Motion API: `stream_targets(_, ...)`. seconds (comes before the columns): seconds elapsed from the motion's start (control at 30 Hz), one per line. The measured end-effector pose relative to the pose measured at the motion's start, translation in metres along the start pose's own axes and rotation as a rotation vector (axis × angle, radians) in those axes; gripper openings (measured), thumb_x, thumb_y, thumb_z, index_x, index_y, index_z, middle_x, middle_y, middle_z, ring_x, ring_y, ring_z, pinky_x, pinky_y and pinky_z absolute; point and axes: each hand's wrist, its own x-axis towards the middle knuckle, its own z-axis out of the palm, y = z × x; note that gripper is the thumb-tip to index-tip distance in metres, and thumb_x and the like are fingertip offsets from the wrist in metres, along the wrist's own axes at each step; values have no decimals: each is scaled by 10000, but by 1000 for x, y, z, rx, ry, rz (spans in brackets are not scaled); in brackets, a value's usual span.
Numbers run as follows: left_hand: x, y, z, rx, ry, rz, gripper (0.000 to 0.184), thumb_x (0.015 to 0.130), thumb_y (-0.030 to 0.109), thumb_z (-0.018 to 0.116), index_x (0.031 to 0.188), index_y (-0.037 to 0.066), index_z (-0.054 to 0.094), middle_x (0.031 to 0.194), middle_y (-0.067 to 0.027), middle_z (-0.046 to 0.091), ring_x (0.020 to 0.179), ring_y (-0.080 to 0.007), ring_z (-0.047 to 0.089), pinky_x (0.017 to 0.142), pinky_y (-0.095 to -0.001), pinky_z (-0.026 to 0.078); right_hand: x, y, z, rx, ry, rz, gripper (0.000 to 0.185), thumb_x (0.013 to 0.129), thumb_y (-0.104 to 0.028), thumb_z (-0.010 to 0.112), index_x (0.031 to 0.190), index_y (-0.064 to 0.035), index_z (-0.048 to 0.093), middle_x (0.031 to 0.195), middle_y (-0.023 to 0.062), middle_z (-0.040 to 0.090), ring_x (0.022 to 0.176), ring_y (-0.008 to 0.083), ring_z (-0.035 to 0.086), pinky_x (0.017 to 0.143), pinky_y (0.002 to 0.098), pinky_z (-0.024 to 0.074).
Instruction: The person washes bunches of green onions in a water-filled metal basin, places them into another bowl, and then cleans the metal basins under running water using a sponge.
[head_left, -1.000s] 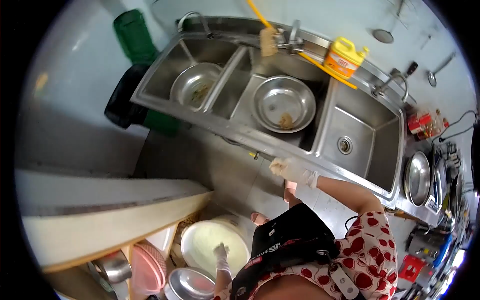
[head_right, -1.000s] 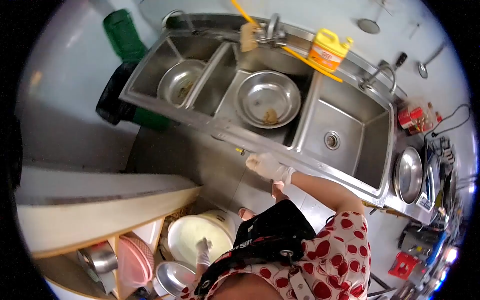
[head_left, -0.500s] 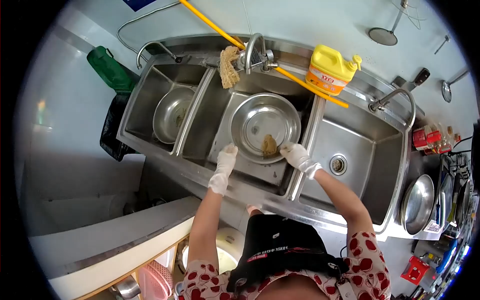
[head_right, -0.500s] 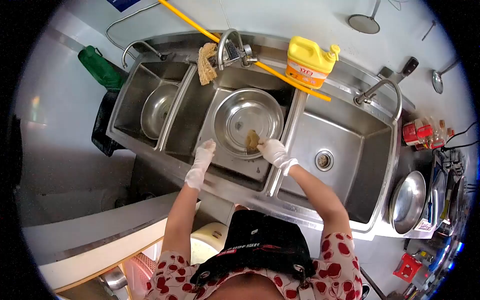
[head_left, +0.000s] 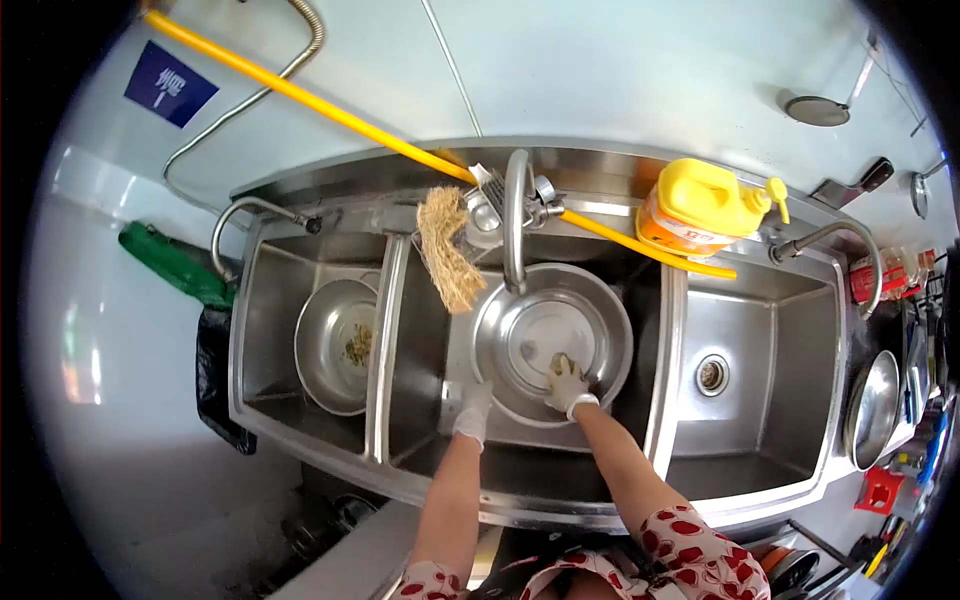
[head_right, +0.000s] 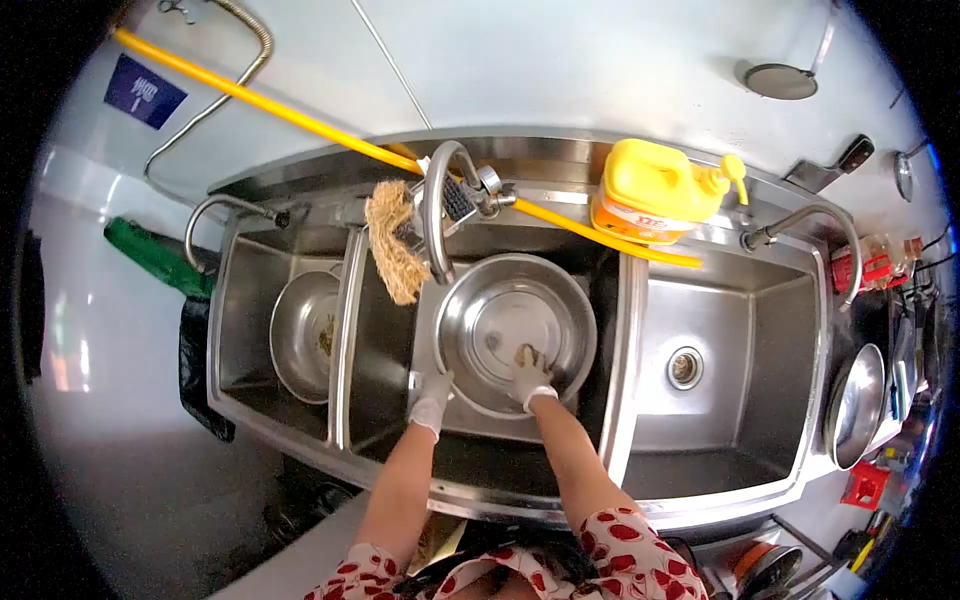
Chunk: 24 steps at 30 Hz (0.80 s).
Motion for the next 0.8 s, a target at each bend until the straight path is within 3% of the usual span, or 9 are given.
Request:
stream_targets(0.13,-13,25,-5,63,159,120,516,786,151,663,1238,-52,518,1211,-255,556,1041,-360,588,883,-391,467,35,6,51,239,166,185,312,804,-167,576,1106,-90,588,1234,241,515,1014,409,578,849,479,488)
stream_targets(0.17,-13,25,-2,97,273,225,491,779,138,664,1212,-55,537,1176,-257,578,1006,-364,604,854,-395,479,33,12,47,171,226,90,238,807,-138,572,1021,-41,608,975,221,629,877,383,621,768,461,507)
stream_targets(0.3,-38,51,-26,-355,110,571,43,781,-4,593,815,-27,579,646,-85,537,600,-185,511,588,-330,431,26,2,-77,511,808,397,204,836,-178,564,939,-6,531,843,228,631,795,416,611,700,498,485)
stream_targets(0.37,-74,73,-54,-41,171,791,66,777,-24,571,738,-3,522,583,-121,473,503,-202,482,507,-335,400,1,1,-173,565,1148,103,334,863,-178,579,1162,-64,485,984,216,631,871,394,622,748,446,516)
stream_targets(0.4,-87,84,-65,175,284,1032,127,750,-12,595,701,1,479,608,-162,484,513,-308,513,481,-376,393,-4,3,-213,678,1145,-45,382,861,-133,563,1228,-62,487,1059,212,627,939,368,621,796,403,512)
stream_targets(0.47,-106,101,-83,194,220,1257,126,672,1,573,644,57,464,606,-130,490,554,-331,534,497,-446,404,11,12,-270,458,1063,-248,511,834,5,520,1335,-54,435,1091,120,657,701,188,624,620,321,505)
stream_targets(0.6,-123,119,-100,556,106,1682,128,682,71,572,629,131,472,610,-26,450,538,-205,516,443,-343,411,17,-9,-319,1038,302,-212,531,818,64,483,1336,-52,466,1016,46,663,538,60,479,423,210,366)
stream_targets(0.67,-128,128,-103,606,110,1773,131,677,99,585,628,143,472,607,-16,442,540,-185,520,447,-325,424,30,-9,-306,1056,474,-262,479,817,64,481,1285,-33,512,982,58,667,604,82,526,503,216,428)
stream_targets(0.8,-130,148,-103,672,193,1880,135,669,133,599,628,160,473,606,-7,437,546,-160,524,457,-295,444,23,-4,-271,333,718,-158,369,809,-74,550,1163,-141,627,1069,155,646,992,320,614,874,360,485)
